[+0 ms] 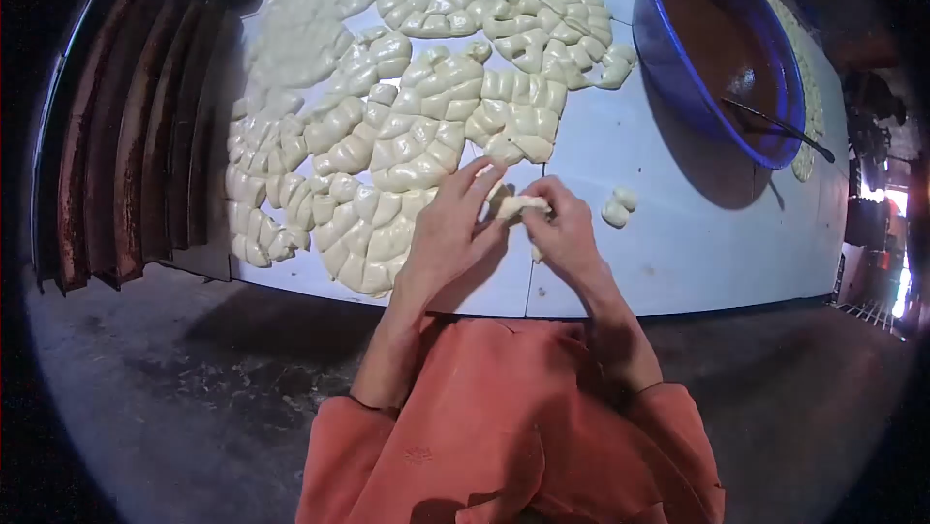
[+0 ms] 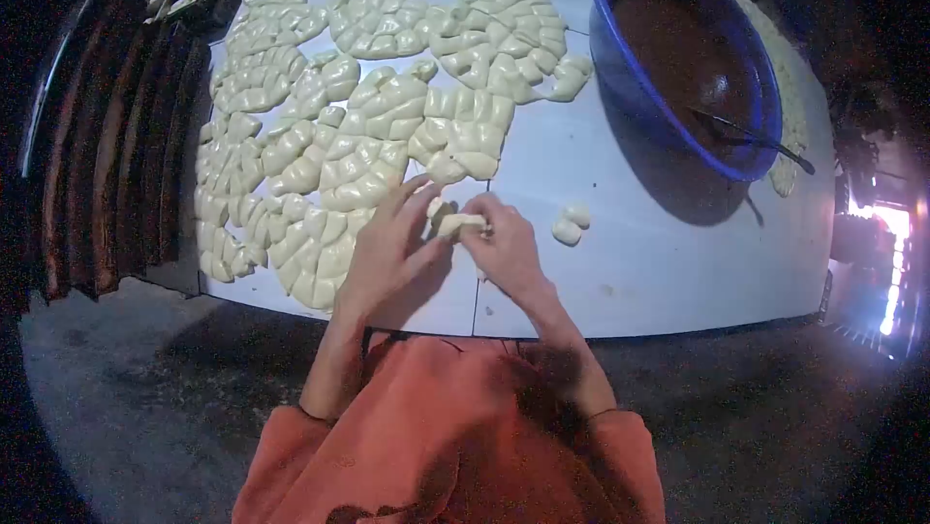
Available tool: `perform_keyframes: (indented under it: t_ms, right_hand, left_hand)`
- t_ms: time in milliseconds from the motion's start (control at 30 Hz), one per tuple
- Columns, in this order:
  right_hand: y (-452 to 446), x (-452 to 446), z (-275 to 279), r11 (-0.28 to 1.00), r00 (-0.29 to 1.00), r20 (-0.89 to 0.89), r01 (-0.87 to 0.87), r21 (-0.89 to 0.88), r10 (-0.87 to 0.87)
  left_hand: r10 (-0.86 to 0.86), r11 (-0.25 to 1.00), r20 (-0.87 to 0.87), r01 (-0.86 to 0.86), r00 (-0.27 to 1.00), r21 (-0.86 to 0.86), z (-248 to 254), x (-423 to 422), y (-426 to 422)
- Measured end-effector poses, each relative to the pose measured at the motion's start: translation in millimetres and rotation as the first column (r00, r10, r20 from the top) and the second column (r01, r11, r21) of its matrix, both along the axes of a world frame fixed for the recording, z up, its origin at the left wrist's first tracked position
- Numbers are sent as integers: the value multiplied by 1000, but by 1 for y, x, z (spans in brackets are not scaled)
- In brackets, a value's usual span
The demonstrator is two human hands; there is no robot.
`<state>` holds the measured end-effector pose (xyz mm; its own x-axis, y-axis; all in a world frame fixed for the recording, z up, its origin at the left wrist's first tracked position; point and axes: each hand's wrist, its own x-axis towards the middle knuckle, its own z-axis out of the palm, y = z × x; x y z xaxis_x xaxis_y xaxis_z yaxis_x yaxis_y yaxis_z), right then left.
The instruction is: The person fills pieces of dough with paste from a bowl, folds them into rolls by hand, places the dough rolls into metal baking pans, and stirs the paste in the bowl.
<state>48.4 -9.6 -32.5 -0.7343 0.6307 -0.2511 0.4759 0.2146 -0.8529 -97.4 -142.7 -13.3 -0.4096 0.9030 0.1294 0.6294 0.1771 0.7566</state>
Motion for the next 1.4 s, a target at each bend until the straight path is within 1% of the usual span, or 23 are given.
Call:
perform_keyframes:
  t_ms: [67, 133, 200, 233, 300, 367, 467, 533, 567, 667, 700, 733, 767, 867, 933, 1000, 1067, 1100, 1133, 1200, 1267, 1333, 1400]
  right_hand:
    - [1, -1, 9, 997, 994, -79, 67, -46, -71]
    - [8, -3, 16, 987, 999, -34, -38, -158, 33]
    - [9, -2, 9, 989, 992, -103, -83, -121, 70]
    - [10, -4, 14, 978, 996, -72, -68, -199, 54]
    - [9, -3, 13, 955, 998, -37, -55, -293, 46]
    - [13, 2, 7, 968, 998, -33, -63, -243, 56]
    - [10, 3, 14, 979, 999, 25, -36, -199, 41]
    - [8, -2, 12, 999, 986, -161, -33, 2, 33]
    - [7, 2, 19, 991, 1000, 19, -1, -133, 3]
    - [-1, -3, 27, 999, 996, -87, -11, -44, 7]
    - [0, -5, 17, 999, 988, -152, -16, 48, 23]
    - [0, -2, 12, 999, 988, -152, -15, 48, 22]
    - [1, 1, 9, 998, 992, -122, -31, 54, 38]
    - [4, 4, 3, 1000, 994, -107, -14, 27, 17]
    - [5, 6, 6, 888, 990, -39, 106, -448, -138]
    - [5, 9, 24, 843, 980, -89, 105, -528, -178]
    - [7, 19, 45, 693, 928, -176, 110, -713, -328]
    - [10, 28, 43, 669, 880, -275, 62, -741, -386]
    - [16, 34, 45, 669, 880, -276, 61, -741, -387]
    - [27, 46, 55, 603, 587, -557, -143, -785, -587]
    - [35, 48, 68, 617, 567, -572, -136, -775, -593]
    - [39, 37, 76, 589, 720, -329, 135, -797, -611]
    - [36, 37, 66, 613, 733, -323, 160, -774, -598]
  left_hand:
    - [-37, 999, -19, 38, 999, 14, 0, -2, 5]
    - [-79, 996, -44, 80, 996, 29, 0, -6, 13]
    - [-184, 983, 109, 183, 977, 27, -2, -7, 18]
    - [-194, 977, 63, 187, 979, 107, -10, -5, 22]
    - [-184, 982, 127, 178, 975, 56, -20, -6, 24]
    - [-143, 989, 155, 149, 978, -26, -23, -7, 26]
    - [-149, 988, 167, 153, 975, -13, -21, -6, 23]
    - [-146, 989, 162, 145, 976, 20, -27, -7, 23]
    - [-133, 991, 98, 132, 986, 15, -27, -5, 22]
    - [-116, 990, 32, 112, 993, 89, -30, -2, 23]
    - [-120, 988, -77, 127, 990, 92, -26, -1, 24]
    - [-122, 986, -184, 141, 975, 94, -23, 0, 25]
    - [-124, 990, -181, 135, 976, 46, -22, 3, 25]
    - [-116, 986, -233, 140, 965, 90, -29, 9, 25]
    - [-109, 986, -278, 140, 954, 95, -29, 13, 24]
    - [-120, 991, -322, 135, 939, 25, -27, 14, 23]
    - [-114, 993, -348, 119, 931, -8, -38, 16, 20]
    - [-97, 995, -359, 100, 928, -11, -40, 18, 20]
    - [-83, 996, -370, 85, 925, -13, -41, 19, 20]
    - [-143, 990, -364, 127, 920, -67, -40, 18, 17]
    - [-185, 981, -273, 160, 944, -110, -28, 18, 16]
    - [-247, 967, -237, 222, 940, -129, -16, 20, 18]
    - [-149, 988, -273, 134, 950, -75, 3, 25, 26]
